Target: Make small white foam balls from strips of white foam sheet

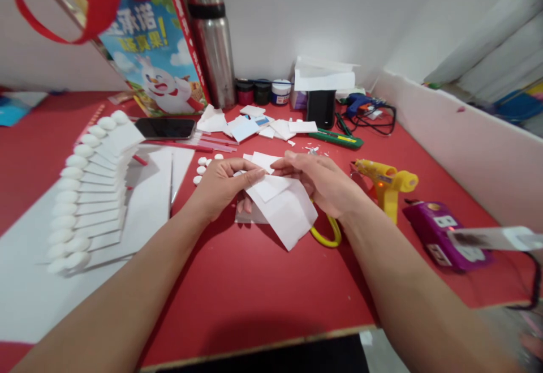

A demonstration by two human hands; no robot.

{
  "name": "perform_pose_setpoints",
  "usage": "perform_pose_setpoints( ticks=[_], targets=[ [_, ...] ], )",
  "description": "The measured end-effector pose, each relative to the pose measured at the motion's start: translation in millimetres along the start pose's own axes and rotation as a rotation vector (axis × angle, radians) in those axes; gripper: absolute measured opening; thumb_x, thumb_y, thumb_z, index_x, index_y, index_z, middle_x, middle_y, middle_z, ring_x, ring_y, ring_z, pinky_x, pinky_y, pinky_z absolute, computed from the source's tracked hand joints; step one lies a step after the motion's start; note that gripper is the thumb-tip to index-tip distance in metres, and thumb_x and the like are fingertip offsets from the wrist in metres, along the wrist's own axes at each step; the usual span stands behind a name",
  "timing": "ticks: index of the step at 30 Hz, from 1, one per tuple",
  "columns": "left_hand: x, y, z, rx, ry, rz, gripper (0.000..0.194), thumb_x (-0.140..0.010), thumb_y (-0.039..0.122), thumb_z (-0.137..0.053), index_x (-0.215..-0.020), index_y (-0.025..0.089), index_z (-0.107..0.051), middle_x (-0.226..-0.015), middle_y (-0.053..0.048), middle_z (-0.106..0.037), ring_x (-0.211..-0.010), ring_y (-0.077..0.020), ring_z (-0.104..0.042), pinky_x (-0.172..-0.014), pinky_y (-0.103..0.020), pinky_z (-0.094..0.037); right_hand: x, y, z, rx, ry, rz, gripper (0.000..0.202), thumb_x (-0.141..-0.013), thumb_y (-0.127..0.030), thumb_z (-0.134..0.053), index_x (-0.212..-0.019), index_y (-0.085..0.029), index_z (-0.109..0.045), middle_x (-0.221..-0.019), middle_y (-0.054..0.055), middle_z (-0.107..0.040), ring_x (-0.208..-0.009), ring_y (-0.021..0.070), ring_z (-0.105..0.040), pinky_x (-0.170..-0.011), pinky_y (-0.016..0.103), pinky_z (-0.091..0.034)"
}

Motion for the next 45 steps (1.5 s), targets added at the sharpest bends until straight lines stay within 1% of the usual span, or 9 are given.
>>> perform_pose_setpoints(
  ticks=[5, 15, 25, 30, 35, 37, 40, 43, 45],
  targets=[
    [-2, 4, 1.0, 0.031, 0.033, -0.029, 0.027, -0.079, 0.039, -0.080, -0.084, 0.014, -0.071, -0.052, 0.001, -0.066, -0.035, -0.0110, -0.057, -0.031, -0.017, -0.041, 2, 4, -6, 0.209, -0.054, -0.022, 0.042, -0.062, -0.036, -0.092, -0.098, -0.019, -0.077, -0.083, 0.005, -0.077, -0.067, 0.0165, -0.068, -0.059, 0.026, -0.053],
    [-2, 6, -0.3, 0.138, -0.074, -0.090, 0.034, -0.082, 0.028, -0.077, -0.112, 0.013, -0.075, -0.068, -0.005, -0.074, -0.052, -0.0151, -0.069, -0.048, -0.022, -0.054, 4, -10, 8, 0.148, -0.025, 0.073, 0.029, -0.066, -0.026, -0.087, -0.094, -0.020, -0.081, -0.078, 0.003, -0.077, -0.062, 0.0138, -0.066, -0.056, 0.025, -0.050],
    [3, 16, 4.3, 0.256, -0.010, -0.101, 0.021, -0.077, 0.013, -0.069, -0.093, 0.013, -0.083, -0.062, -0.008, -0.074, -0.053, -0.0157, -0.070, -0.055, -0.023, -0.055, 4, -16, 11, 0.057, -0.017, 0.090, 0.018, -0.063, -0.021, -0.083, -0.081, -0.020, -0.083, -0.074, 0.004, -0.077, -0.060, 0.0137, -0.066, -0.053, 0.024, -0.047],
    [2, 15, 4.4, 0.272, -0.003, -0.108, 0.016, -0.080, 0.020, -0.074, -0.091, 0.012, -0.082, -0.067, -0.008, -0.076, -0.058, -0.0165, -0.072, -0.057, -0.023, -0.057, 4, -16, 13, 0.079, -0.015, 0.087, 0.014, -0.064, -0.018, -0.078, -0.077, -0.020, -0.083, -0.069, 0.003, -0.076, -0.054, 0.0122, -0.062, -0.050, 0.024, -0.044],
    [-1, 13, 11.7, 0.219, 0.045, -0.136, 0.015, -0.078, 0.023, -0.082, -0.089, 0.013, -0.080, -0.069, -0.005, -0.075, -0.053, -0.0133, -0.069, -0.052, -0.020, -0.055, 10, -33, 24, 0.176, -0.026, 0.161, 0.008, -0.069, -0.018, -0.074, -0.073, -0.018, -0.080, -0.076, 0.006, -0.077, -0.061, 0.0149, -0.064, -0.057, 0.027, -0.048],
    [0, 14, 9.2, 0.200, -0.014, -0.133, 0.019, -0.079, 0.024, -0.081, -0.096, 0.013, -0.079, -0.064, -0.004, -0.073, -0.049, -0.0128, -0.067, -0.048, -0.019, -0.054, 13, -37, 29, 0.121, -0.037, 0.125, 0.007, -0.072, -0.023, -0.075, -0.077, -0.019, -0.076, -0.086, 0.008, -0.079, -0.062, 0.0153, -0.065, -0.058, 0.027, -0.051],
    [3, 13, -2.4, 0.185, -0.166, -0.098, 0.027, -0.081, 0.025, -0.080, -0.105, 0.013, -0.078, -0.057, -0.003, -0.070, -0.045, -0.0133, -0.066, -0.043, -0.019, -0.051, 12, -29, 25, 0.012, -0.103, -0.032, 0.025, -0.083, -0.042, -0.070, -0.091, -0.018, -0.071, -0.104, 0.013, -0.079, -0.072, 0.0194, -0.071, -0.064, 0.029, -0.057],
    [7, 13, -12.7, 0.176, -0.253, -0.081, 0.029, -0.083, 0.025, -0.078, -0.108, 0.012, -0.077, -0.057, -0.003, -0.071, -0.046, -0.0140, -0.067, -0.045, -0.020, -0.052, 10, -10, 13, -0.022, -0.146, -0.177, 0.041, -0.087, -0.055, -0.066, -0.099, -0.016, -0.070, -0.096, 0.015, -0.079, -0.072, 0.0204, -0.073, -0.060, 0.027, -0.059],
    [8, 13, -15.8, 0.157, -0.257, -0.078, 0.029, -0.085, 0.026, -0.077, -0.110, 0.012, -0.076, -0.058, -0.003, -0.072, -0.048, -0.0133, -0.067, -0.047, -0.019, -0.053, 11, 0, 1, -0.008, -0.176, -0.213, 0.037, -0.083, -0.050, -0.074, -0.099, -0.016, -0.070, -0.087, 0.011, -0.079, -0.065, 0.0175, -0.072, -0.053, 0.023, -0.056]
  ],
)
Point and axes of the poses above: each hand's wrist, its own x-axis away from the middle knuckle, its own z-axis out of the back of the hand, y = z × x, the point moved 8 cm from there along -x, towards the middle knuckle
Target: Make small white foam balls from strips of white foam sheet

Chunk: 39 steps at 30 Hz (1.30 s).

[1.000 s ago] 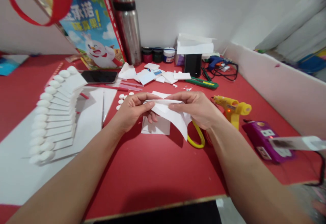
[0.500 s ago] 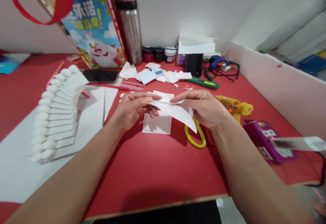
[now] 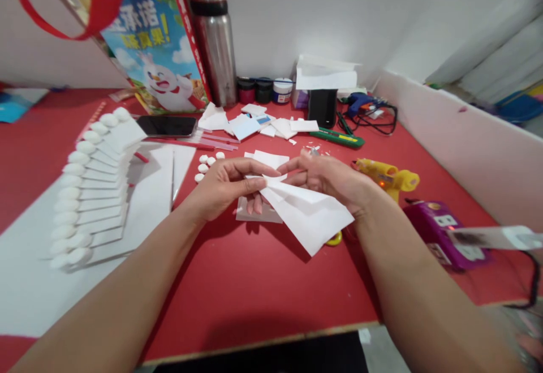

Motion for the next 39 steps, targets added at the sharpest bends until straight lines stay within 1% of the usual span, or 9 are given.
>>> perform_pose_setpoints(
  ticks=[5, 11, 16, 20, 24, 29, 34, 36, 39],
  targets=[
    [-3, -1, 1.6, -0.108, 0.058, 0.039, 0.032, -0.085, 0.028, -0.077, -0.110, 0.010, -0.073, -0.061, -0.004, -0.074, -0.051, -0.0130, -0.068, -0.047, -0.018, -0.051, 2, 11, -22, 0.080, -0.114, -0.064, 0.041, -0.070, -0.027, -0.087, -0.106, -0.017, -0.068, -0.085, 0.008, -0.079, -0.064, 0.0212, -0.074, -0.053, 0.027, -0.058],
    [-5, -2, 8.7, -0.195, 0.137, 0.054, 0.023, -0.082, 0.027, -0.079, -0.097, 0.011, -0.074, -0.062, -0.002, -0.073, -0.049, -0.0114, -0.065, -0.047, -0.018, -0.049, -3, -2, -4, 0.391, 0.060, 0.116, 0.023, -0.075, -0.027, -0.081, -0.096, -0.017, -0.079, -0.085, 0.004, -0.078, -0.067, 0.0157, -0.070, -0.058, 0.025, -0.054],
    [-5, -6, 19.5, -0.081, 0.221, 0.032, 0.022, -0.080, 0.022, -0.079, -0.100, 0.013, -0.079, -0.068, -0.005, -0.076, -0.056, -0.0119, -0.069, -0.055, -0.020, -0.053, -1, -12, 4, 0.394, 0.184, 0.262, 0.032, -0.072, -0.025, -0.083, -0.104, -0.020, -0.078, -0.083, 0.003, -0.077, -0.070, 0.0149, -0.069, -0.063, 0.026, -0.055],
    [-6, -8, 25.5, 0.075, 0.256, 0.043, 0.023, -0.074, 0.016, -0.081, -0.097, 0.013, -0.081, -0.073, -0.007, -0.077, -0.062, -0.0127, -0.071, -0.060, -0.021, -0.056, 2, -21, 3, 0.419, 0.154, 0.352, 0.034, -0.074, -0.029, -0.082, -0.107, -0.023, -0.080, -0.100, 0.004, -0.079, -0.084, 0.0182, -0.072, -0.074, 0.030, -0.058],
    [-5, -9, 24.6, 0.131, 0.249, 0.082, 0.021, -0.072, 0.017, -0.082, -0.092, 0.012, -0.082, -0.074, -0.009, -0.078, -0.065, -0.0136, -0.072, -0.063, -0.021, -0.056, 5, -28, -1, 0.510, 0.122, 0.430, 0.028, -0.075, -0.027, -0.080, -0.103, -0.026, -0.082, -0.100, 0.002, -0.080, -0.096, 0.0209, -0.072, -0.084, 0.033, -0.057],
    [-5, -11, 26.4, 0.086, 0.268, 0.088, 0.020, -0.073, 0.021, -0.085, -0.091, 0.013, -0.082, -0.071, -0.007, -0.076, -0.062, -0.0121, -0.070, -0.063, -0.020, -0.055, 8, -33, -7, 0.640, 0.131, 0.450, 0.023, -0.077, -0.021, -0.076, -0.098, -0.026, -0.083, -0.100, 0.002, -0.080, -0.095, 0.0215, -0.073, -0.083, 0.032, -0.057],
    [-7, -10, 26.6, 0.054, 0.254, 0.038, 0.022, -0.075, 0.028, -0.085, -0.095, 0.017, -0.082, -0.075, -0.005, -0.076, -0.064, -0.0106, -0.069, -0.064, -0.020, -0.054, 7, -33, -5, 0.613, 0.156, 0.469, 0.026, -0.078, -0.027, -0.078, -0.104, -0.026, -0.082, -0.105, 0.002, -0.080, -0.102, 0.0232, -0.072, -0.089, 0.034, -0.055],
    [-6, -9, 25.8, 0.030, 0.248, 0.014, 0.026, -0.078, 0.032, -0.084, -0.099, 0.019, -0.082, -0.076, -0.004, -0.076, -0.067, -0.0107, -0.069, -0.064, -0.020, -0.053, 6, -30, -1, 0.568, 0.167, 0.441, 0.026, -0.079, -0.034, -0.079, -0.103, -0.025, -0.082, -0.103, 0.003, -0.080, -0.097, 0.0221, -0.072, -0.084, 0.032, -0.055],
    [-6, -7, 23.4, -0.047, 0.230, -0.001, 0.029, -0.078, 0.032, -0.084, -0.104, 0.020, -0.081, -0.072, -0.003, -0.075, -0.065, -0.0100, -0.066, -0.063, -0.019, -0.052, 3, -22, 8, 0.470, 0.193, 0.343, 0.026, -0.079, -0.044, -0.079, -0.094, -0.022, -0.082, -0.089, 0.003, -0.079, -0.075, 0.0177, -0.069, -0.065, 0.028, -0.052]
  ],
)
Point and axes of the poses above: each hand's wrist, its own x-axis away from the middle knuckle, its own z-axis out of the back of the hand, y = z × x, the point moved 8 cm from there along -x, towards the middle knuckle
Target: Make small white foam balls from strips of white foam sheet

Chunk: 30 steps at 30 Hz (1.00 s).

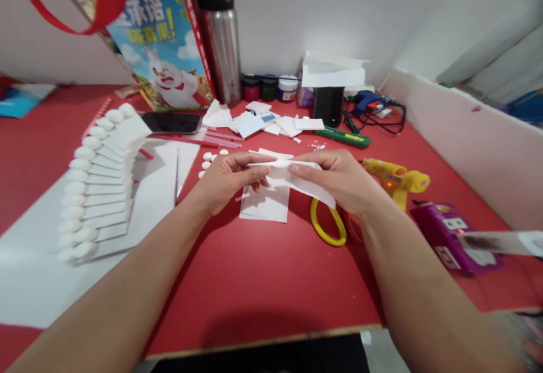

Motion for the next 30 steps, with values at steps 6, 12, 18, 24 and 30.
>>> perform_pose_setpoints(
  ticks=[6, 12, 18, 24, 30],
  targets=[
    [1, 1, 1.0, -0.013, 0.013, 0.001, 0.018, -0.081, 0.029, -0.080, -0.091, 0.014, -0.077, -0.061, -0.001, -0.069, -0.048, -0.0076, -0.058, -0.046, -0.017, -0.044, 5, 7, -11, -0.117, -0.137, -0.133, 0.039, -0.081, -0.058, -0.074, -0.088, -0.020, -0.079, -0.078, 0.004, -0.074, -0.062, 0.0152, -0.064, -0.055, 0.026, -0.047],
    [1, -2, -1.7, 0.035, -0.033, 0.067, 0.028, -0.082, 0.029, -0.077, -0.104, 0.011, -0.074, -0.070, -0.005, -0.075, -0.044, -0.0097, -0.060, -0.037, -0.018, -0.041, 2, -4, -1, 0.084, 0.019, -0.038, 0.053, -0.072, -0.047, -0.085, -0.117, -0.020, -0.075, -0.099, 0.006, -0.075, -0.079, 0.0185, -0.067, -0.063, 0.027, -0.050],
    [3, -5, -6.2, -0.028, -0.088, 0.086, 0.028, -0.087, 0.038, -0.073, -0.097, 0.011, -0.075, -0.067, -0.006, -0.073, -0.044, -0.0103, -0.061, -0.037, -0.018, -0.041, -2, 8, 5, 0.012, 0.056, -0.014, 0.031, -0.078, -0.045, -0.080, -0.097, -0.021, -0.081, -0.078, 0.002, -0.073, -0.061, 0.0131, -0.059, -0.052, 0.025, -0.043],
    [2, -3, -6.2, 0.002, -0.072, 0.056, 0.031, -0.085, 0.035, -0.076, -0.108, 0.012, -0.076, -0.056, -0.002, -0.069, -0.045, -0.0114, -0.063, -0.043, -0.018, -0.048, -1, 8, 2, -0.073, 0.044, -0.058, 0.029, -0.075, -0.040, -0.083, -0.097, -0.021, -0.082, -0.078, 0.002, -0.075, -0.059, 0.0130, -0.060, -0.050, 0.025, -0.044],
    [4, 5, -3.3, 0.091, -0.040, 0.000, 0.029, -0.082, 0.023, -0.076, -0.110, 0.015, -0.079, -0.064, -0.004, -0.074, -0.052, -0.0140, -0.069, -0.051, -0.021, -0.054, 0, -1, 2, -0.198, 0.072, -0.044, 0.032, -0.065, -0.028, -0.086, -0.097, -0.022, -0.082, -0.078, 0.001, -0.076, -0.058, 0.0117, -0.061, -0.047, 0.023, -0.043]
  ],
)
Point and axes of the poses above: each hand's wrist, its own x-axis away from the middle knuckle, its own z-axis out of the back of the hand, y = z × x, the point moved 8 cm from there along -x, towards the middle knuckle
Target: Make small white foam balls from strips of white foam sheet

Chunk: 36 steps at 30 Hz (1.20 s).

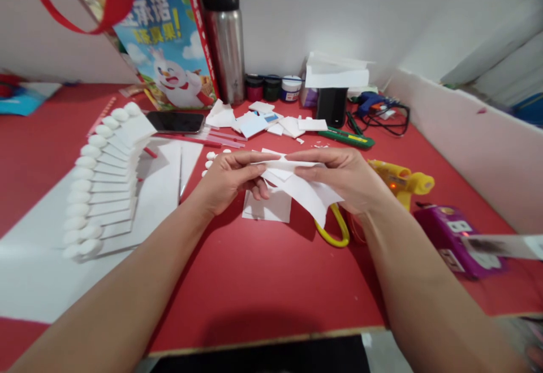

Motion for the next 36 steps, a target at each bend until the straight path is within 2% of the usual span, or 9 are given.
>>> perform_pose_setpoints(
  ticks=[4, 9, 13, 19, 24, 27, 29, 33, 36],
  targets=[
    [2, 4, 2.6, 0.040, 0.029, 0.013, 0.029, -0.079, 0.017, -0.070, -0.106, 0.013, -0.080, -0.062, -0.006, -0.074, -0.052, -0.0158, -0.069, -0.051, -0.023, -0.054, 2, -1, 0, 0.011, -0.019, -0.010, 0.021, -0.066, -0.021, -0.078, -0.086, -0.023, -0.083, -0.082, 0.003, -0.077, -0.061, 0.0143, -0.064, -0.044, 0.023, -0.041],
    [1, 3, -1.6, 0.075, -0.048, 0.043, 0.033, -0.081, 0.022, -0.066, -0.110, 0.009, -0.079, -0.066, -0.010, -0.075, -0.055, -0.0175, -0.071, -0.053, -0.023, -0.055, 3, -3, -1, 0.062, -0.032, 0.004, 0.016, -0.069, -0.019, -0.073, -0.081, -0.023, -0.083, -0.080, 0.003, -0.077, -0.060, 0.0132, -0.063, -0.048, 0.024, -0.043],
    [1, 0, -0.2, 0.052, -0.013, 0.069, 0.035, -0.087, 0.037, -0.070, -0.108, 0.010, -0.079, -0.065, -0.009, -0.074, -0.056, -0.0159, -0.070, -0.052, -0.021, -0.054, 3, -2, -3, 0.102, -0.048, 0.022, 0.017, -0.069, -0.019, -0.074, -0.083, -0.022, -0.084, -0.071, 0.001, -0.074, -0.053, 0.0099, -0.055, -0.046, 0.023, -0.038],
    [-1, -3, 4.0, -0.002, 0.044, 0.079, 0.029, -0.078, 0.029, -0.082, -0.101, 0.012, -0.079, -0.060, -0.004, -0.072, -0.053, -0.0144, -0.069, -0.052, -0.020, -0.054, 6, -4, -5, 0.170, -0.120, 0.013, 0.018, -0.072, -0.022, -0.073, -0.087, -0.022, -0.083, -0.076, 0.002, -0.075, -0.059, 0.0128, -0.061, -0.052, 0.025, -0.043],
    [1, 1, -0.6, 0.007, -0.013, 0.071, 0.028, -0.077, 0.030, -0.083, -0.099, 0.013, -0.079, -0.058, -0.003, -0.071, -0.047, -0.0136, -0.066, -0.046, -0.020, -0.052, 12, -4, -3, -0.086, -0.320, -0.092, 0.048, -0.079, -0.049, -0.075, -0.120, -0.022, -0.073, -0.111, 0.011, -0.077, -0.087, 0.0245, -0.074, -0.067, 0.030, -0.056],
    [3, 0, -8.0, 0.011, -0.096, 0.080, 0.031, -0.078, 0.032, -0.083, -0.102, 0.013, -0.079, -0.059, -0.003, -0.071, -0.045, -0.0133, -0.066, -0.045, -0.020, -0.051, 13, 8, -10, -0.196, -0.357, -0.223, 0.065, -0.083, -0.066, -0.067, -0.127, -0.018, -0.067, -0.102, 0.015, -0.078, -0.072, 0.0219, -0.074, -0.054, 0.025, -0.054],
    [4, -2, -10.9, -0.006, -0.129, 0.073, 0.033, -0.081, 0.032, -0.081, -0.108, 0.013, -0.077, -0.059, -0.004, -0.072, -0.047, -0.0133, -0.066, -0.047, -0.020, -0.052, 15, 17, -20, -0.197, -0.373, -0.299, 0.059, -0.083, -0.062, -0.070, -0.122, -0.017, -0.070, -0.089, 0.012, -0.078, -0.060, 0.0172, -0.071, -0.045, 0.021, -0.049],
    [2, -5, -9.2, -0.109, -0.107, 0.064, 0.039, -0.085, 0.033, -0.077, -0.119, 0.014, -0.073, -0.060, -0.004, -0.073, -0.050, -0.0129, -0.067, -0.051, -0.020, -0.053, 23, 24, -46, -0.251, -0.511, -0.413, 0.047, -0.084, -0.043, -0.077, -0.123, -0.019, -0.070, -0.104, 0.013, -0.078, -0.074, 0.0220, -0.076, -0.053, 0.025, -0.057],
    [1, -6, -8.2, -0.170, -0.075, 0.076, 0.043, -0.084, 0.036, -0.078, -0.119, 0.012, -0.073, -0.060, -0.004, -0.073, -0.050, -0.0134, -0.067, -0.052, -0.021, -0.054, 23, 25, -46, -0.209, -0.490, -0.423, 0.044, -0.083, -0.036, -0.078, -0.121, -0.015, -0.071, -0.103, 0.014, -0.078, -0.072, 0.0217, -0.077, -0.056, 0.027, -0.060]
  ],
)
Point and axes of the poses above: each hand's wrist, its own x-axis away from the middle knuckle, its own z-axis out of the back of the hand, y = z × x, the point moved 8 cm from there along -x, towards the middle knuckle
